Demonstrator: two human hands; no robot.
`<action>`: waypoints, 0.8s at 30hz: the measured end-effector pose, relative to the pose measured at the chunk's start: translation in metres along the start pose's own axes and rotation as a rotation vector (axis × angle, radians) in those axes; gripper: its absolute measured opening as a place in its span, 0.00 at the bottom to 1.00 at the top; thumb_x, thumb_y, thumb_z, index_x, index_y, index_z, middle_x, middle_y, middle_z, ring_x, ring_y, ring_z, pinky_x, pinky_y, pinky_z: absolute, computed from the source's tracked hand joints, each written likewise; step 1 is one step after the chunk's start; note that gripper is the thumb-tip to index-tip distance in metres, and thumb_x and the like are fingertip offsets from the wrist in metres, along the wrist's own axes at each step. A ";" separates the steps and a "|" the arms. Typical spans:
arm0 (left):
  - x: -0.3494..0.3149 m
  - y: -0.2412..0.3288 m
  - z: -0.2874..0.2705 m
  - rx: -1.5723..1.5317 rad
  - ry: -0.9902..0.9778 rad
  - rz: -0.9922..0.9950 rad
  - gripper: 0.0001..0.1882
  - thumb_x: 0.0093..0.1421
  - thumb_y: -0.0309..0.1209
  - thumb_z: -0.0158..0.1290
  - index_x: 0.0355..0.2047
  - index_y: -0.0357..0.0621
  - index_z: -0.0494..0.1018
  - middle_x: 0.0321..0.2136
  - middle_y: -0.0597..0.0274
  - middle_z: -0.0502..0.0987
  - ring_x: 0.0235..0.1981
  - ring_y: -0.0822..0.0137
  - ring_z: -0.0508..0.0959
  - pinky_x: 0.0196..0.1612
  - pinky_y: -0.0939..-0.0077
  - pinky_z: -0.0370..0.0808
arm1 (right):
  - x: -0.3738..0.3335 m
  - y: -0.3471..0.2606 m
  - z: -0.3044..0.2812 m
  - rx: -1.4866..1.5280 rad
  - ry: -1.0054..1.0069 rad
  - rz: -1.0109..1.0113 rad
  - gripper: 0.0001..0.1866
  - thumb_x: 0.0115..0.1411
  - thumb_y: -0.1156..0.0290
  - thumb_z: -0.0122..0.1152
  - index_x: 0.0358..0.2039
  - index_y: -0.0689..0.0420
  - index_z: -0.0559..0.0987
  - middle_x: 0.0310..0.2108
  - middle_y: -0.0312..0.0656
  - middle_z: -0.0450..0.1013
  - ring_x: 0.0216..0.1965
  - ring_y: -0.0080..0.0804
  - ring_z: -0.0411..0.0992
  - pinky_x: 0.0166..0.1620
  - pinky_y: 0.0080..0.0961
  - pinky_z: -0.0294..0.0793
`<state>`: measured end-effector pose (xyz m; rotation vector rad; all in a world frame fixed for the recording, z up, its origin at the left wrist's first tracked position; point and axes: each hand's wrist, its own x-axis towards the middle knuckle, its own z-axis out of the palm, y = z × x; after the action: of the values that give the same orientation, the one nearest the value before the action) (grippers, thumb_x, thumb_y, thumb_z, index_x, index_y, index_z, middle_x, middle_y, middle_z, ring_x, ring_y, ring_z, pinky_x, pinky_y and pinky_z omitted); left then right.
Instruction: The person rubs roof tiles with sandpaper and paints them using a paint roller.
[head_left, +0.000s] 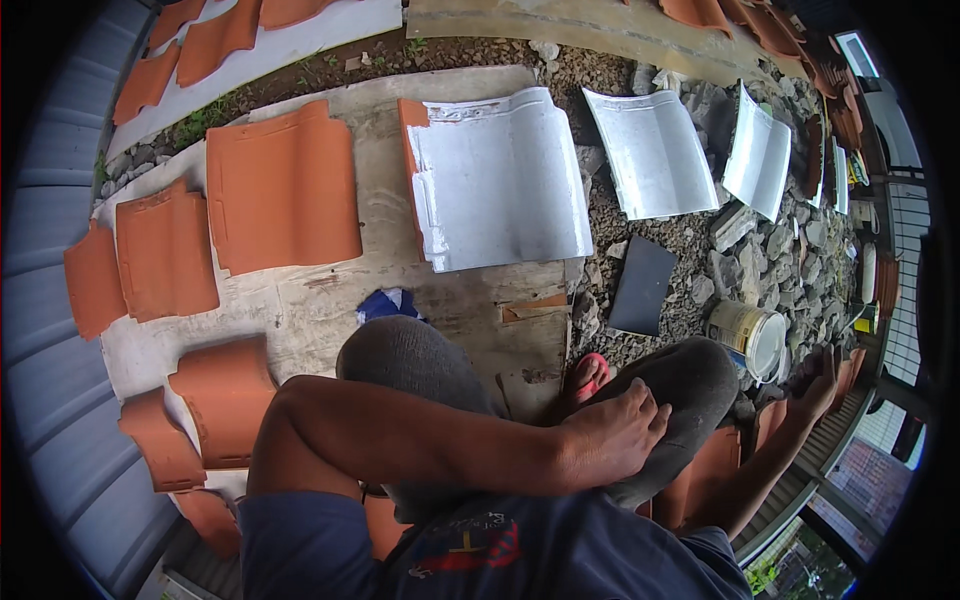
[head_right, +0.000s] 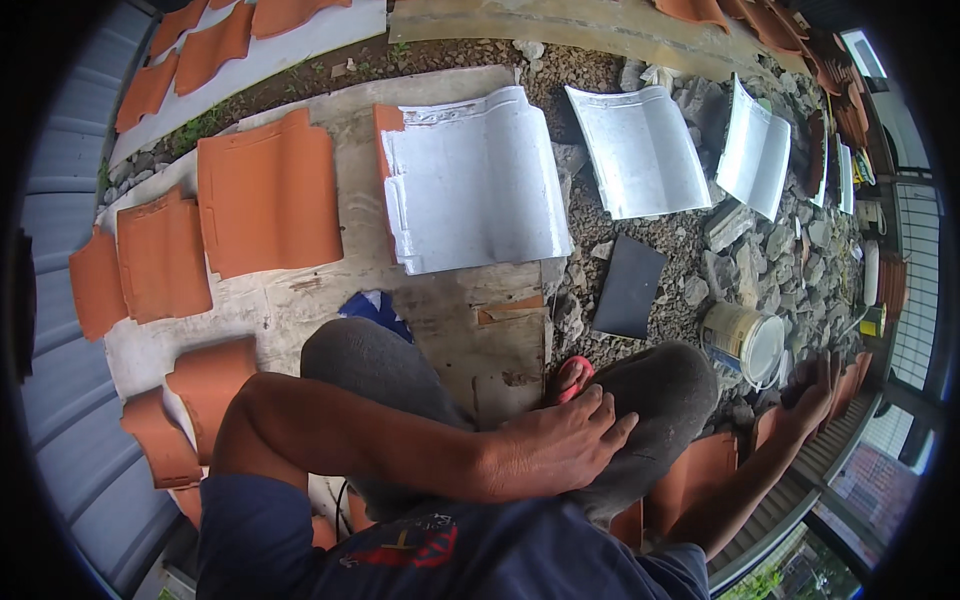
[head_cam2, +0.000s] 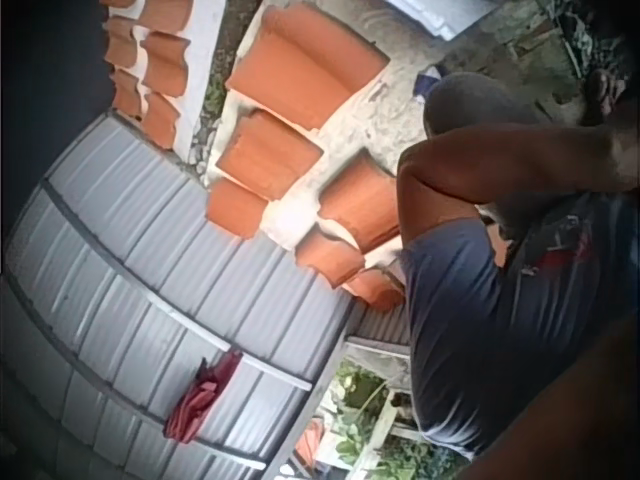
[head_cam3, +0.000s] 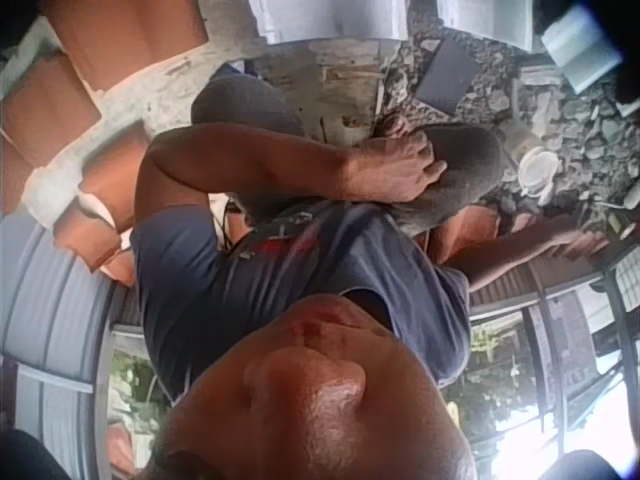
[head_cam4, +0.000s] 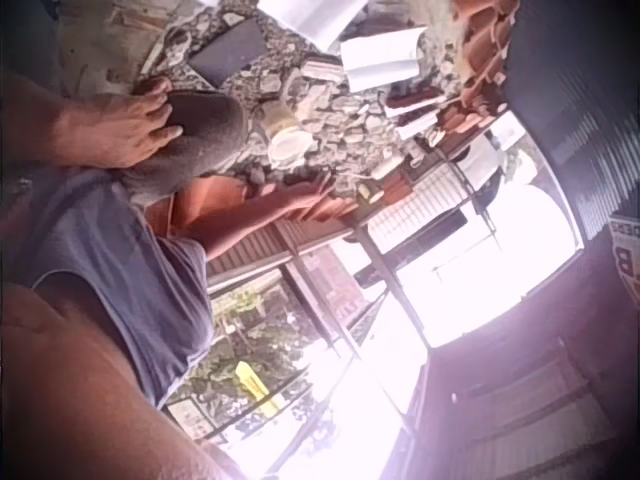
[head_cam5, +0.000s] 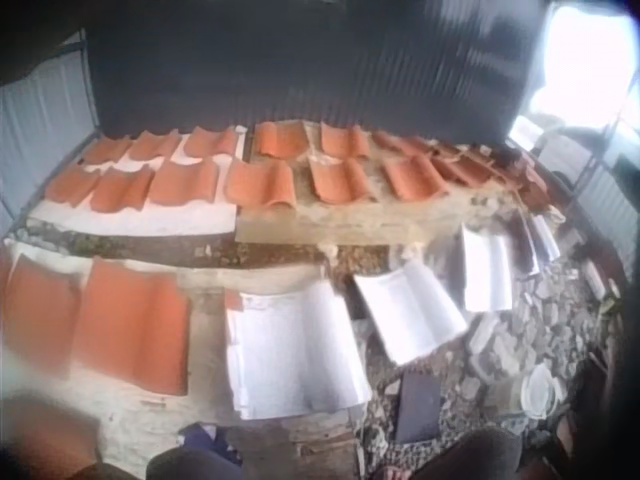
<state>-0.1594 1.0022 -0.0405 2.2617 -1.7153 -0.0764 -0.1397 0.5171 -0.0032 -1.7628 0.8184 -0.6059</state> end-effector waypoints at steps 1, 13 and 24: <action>-0.006 -0.001 -0.003 -0.031 -0.024 0.054 0.26 0.66 0.34 0.49 0.61 0.33 0.74 0.52 0.49 0.81 0.56 0.50 0.77 0.63 0.53 0.68 | 0.006 -0.021 0.010 0.046 -0.140 -0.004 0.18 0.74 0.63 0.54 0.60 0.55 0.75 0.27 0.30 0.69 0.21 0.15 0.61 0.20 0.16 0.60; -0.001 0.011 0.034 0.070 -0.575 0.029 0.24 0.62 0.35 0.54 0.55 0.34 0.79 0.55 0.46 0.79 0.58 0.44 0.77 0.63 0.30 0.66 | -0.184 -0.007 0.397 -0.256 -1.135 -0.192 0.29 0.66 0.77 0.60 0.67 0.58 0.69 0.32 0.39 0.74 0.24 0.20 0.71 0.26 0.23 0.76; -0.024 0.023 0.028 0.218 -0.645 0.113 0.24 0.62 0.32 0.56 0.57 0.35 0.78 0.55 0.42 0.80 0.57 0.41 0.77 0.64 0.36 0.67 | -0.325 0.097 0.428 -0.282 -0.880 -0.466 0.20 0.62 0.76 0.67 0.55 0.61 0.76 0.33 0.45 0.79 0.27 0.30 0.77 0.30 0.29 0.76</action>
<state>-0.1934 1.0137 -0.0646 2.4548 -2.2508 -0.6930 -0.0564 1.0042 -0.2371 -2.2160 -0.1322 0.0468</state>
